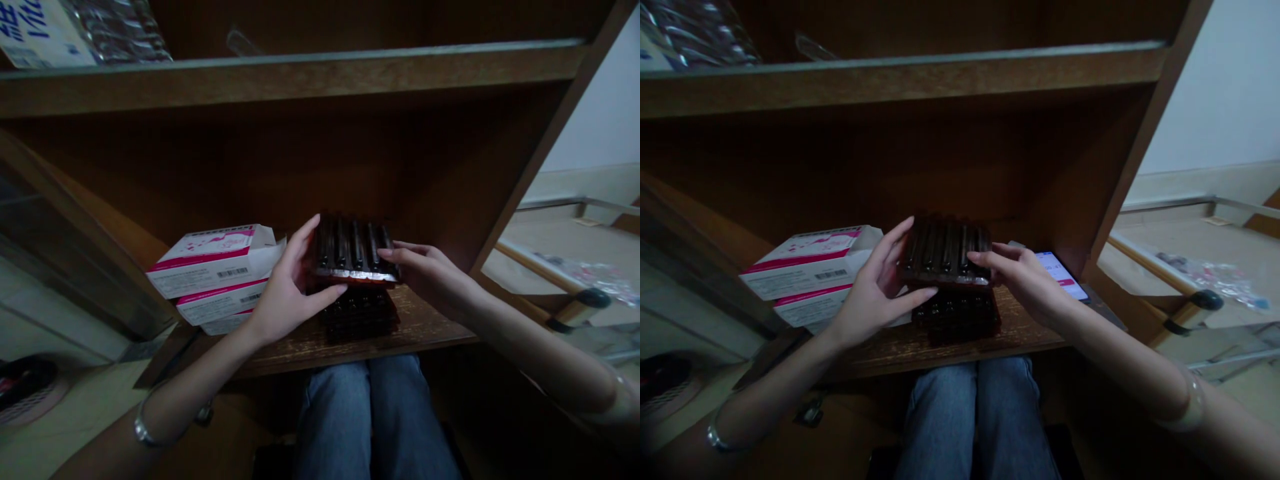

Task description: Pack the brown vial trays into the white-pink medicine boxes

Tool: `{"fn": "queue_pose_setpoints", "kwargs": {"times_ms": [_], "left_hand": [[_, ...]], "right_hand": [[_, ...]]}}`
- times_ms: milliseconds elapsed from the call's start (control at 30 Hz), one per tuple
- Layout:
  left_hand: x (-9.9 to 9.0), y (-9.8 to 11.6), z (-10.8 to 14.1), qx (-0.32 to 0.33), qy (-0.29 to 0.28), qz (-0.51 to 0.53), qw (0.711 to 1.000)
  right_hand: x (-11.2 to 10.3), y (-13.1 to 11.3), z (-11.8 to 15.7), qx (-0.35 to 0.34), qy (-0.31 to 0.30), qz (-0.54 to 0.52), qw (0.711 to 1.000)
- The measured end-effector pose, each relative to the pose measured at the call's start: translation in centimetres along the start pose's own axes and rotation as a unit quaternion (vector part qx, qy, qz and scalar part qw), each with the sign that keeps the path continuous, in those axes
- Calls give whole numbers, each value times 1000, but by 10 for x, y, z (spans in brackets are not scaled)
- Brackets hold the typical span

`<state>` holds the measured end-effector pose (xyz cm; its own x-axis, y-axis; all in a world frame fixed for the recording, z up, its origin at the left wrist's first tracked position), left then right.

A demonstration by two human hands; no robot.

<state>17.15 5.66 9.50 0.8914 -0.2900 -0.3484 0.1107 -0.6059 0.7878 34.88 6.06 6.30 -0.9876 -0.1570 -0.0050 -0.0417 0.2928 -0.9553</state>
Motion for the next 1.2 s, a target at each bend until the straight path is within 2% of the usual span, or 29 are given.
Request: {"fn": "queue_pose_setpoints", "kwargs": {"times_ms": [100,233,300,433,567,733,900,1033,1133,1200], "left_hand": [[-4,10,-8,32,3,-4,999],[-14,19,-10,52,103,-30,993],[-13,22,-9,59,123,-56,989],[-11,21,-8,44,94,-74,992],[-18,20,-8,33,75,-80,993],[-19,19,-4,29,7,-118,992],[-29,23,-5,79,33,-193,977],[-31,27,-6,101,47,-206,972],[-33,35,-4,112,81,-210,968],[-29,40,-2,126,73,-233,962]], "right_hand": [[6,-15,-9,26,-4,-68,997],[14,-43,-16,-22,-14,-88,996],[16,-48,-17,-33,-14,-88,996],[13,-41,-19,-24,-16,-74,997],[14,-32,-20,-6,-30,-80,996],[11,-31,-19,25,-12,-84,996],[0,-30,-18,66,32,-86,994],[-2,-28,-15,97,62,-124,986],[7,-24,-13,119,41,-171,977],[13,-20,-11,141,19,-214,966]]}}
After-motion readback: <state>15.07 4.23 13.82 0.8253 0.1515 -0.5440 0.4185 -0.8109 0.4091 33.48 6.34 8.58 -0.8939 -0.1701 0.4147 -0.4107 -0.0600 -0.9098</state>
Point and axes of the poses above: each hand's wrist, its own z-axis away from the middle knuckle, its own x-axis out of the palm, y = z × x, the point moved 8 cm from there along -z, towards the middle knuckle, and after that the axes turned 2 degrees about -z, right-handed, at the moved point
